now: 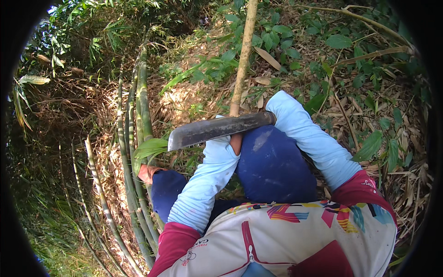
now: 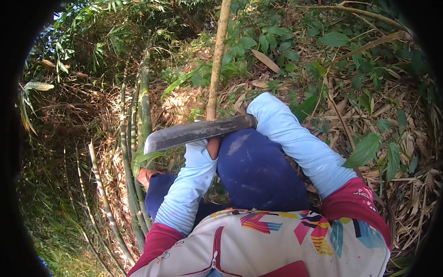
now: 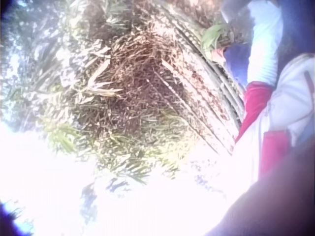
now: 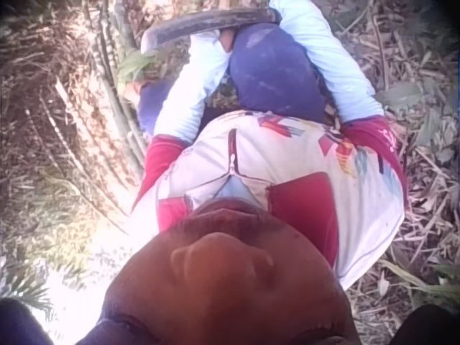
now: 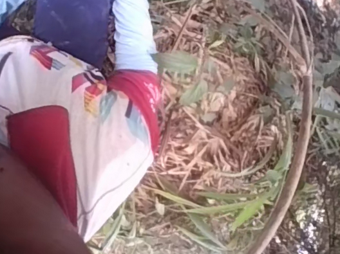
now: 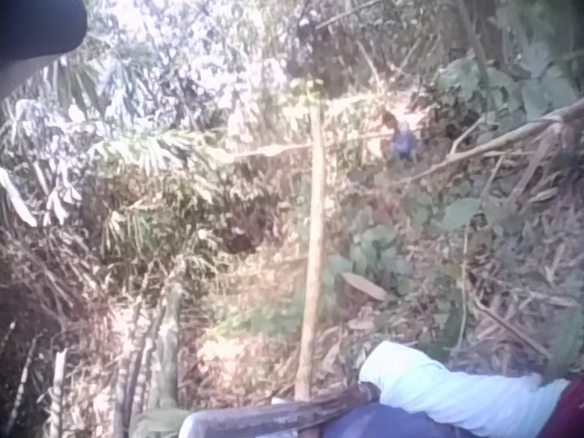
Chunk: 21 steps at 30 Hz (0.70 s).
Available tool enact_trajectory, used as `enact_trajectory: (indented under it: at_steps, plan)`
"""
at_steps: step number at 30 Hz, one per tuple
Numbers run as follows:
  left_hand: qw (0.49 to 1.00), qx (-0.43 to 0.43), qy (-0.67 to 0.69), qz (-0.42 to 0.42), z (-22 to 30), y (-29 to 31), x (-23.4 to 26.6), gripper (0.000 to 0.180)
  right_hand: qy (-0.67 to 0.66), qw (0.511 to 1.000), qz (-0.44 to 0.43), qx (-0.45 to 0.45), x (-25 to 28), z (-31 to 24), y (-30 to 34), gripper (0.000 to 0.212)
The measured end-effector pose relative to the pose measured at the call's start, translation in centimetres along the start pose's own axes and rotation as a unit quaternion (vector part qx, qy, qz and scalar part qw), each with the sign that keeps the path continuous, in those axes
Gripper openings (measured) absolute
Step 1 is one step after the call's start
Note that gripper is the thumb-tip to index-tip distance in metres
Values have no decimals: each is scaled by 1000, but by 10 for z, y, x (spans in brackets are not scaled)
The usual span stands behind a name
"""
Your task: The person sits on the ground in a bamboo grove and uses a machete to chop a bamboo stalk into smaller pieces. They repeatedly strike the bamboo, reposition it, and gather the cut sections.
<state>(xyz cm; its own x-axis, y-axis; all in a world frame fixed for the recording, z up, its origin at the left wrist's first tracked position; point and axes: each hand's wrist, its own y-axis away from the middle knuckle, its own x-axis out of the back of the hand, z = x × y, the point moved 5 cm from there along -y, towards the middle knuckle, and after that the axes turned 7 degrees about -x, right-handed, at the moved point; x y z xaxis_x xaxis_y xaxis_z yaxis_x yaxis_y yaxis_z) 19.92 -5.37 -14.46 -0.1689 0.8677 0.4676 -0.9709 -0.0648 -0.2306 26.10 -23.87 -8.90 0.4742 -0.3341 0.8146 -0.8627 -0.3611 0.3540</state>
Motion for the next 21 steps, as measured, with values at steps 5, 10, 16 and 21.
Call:
enact_trajectory:
  at_steps: [5,10,16,21]
  plan:
    - [939,193,260,-112,-30,-1,-2,29,-39,999,-9,-16,-2,7,3,23]
    - [956,155,247,-36,18,-1,21,32,23,997,29,63,-2,-11,-4,22]
    - [938,205,275,-50,16,-2,14,29,33,991,64,110,0,-18,-6,19]
    - [918,253,298,-68,18,1,14,25,50,995,24,79,1,-19,-9,19]
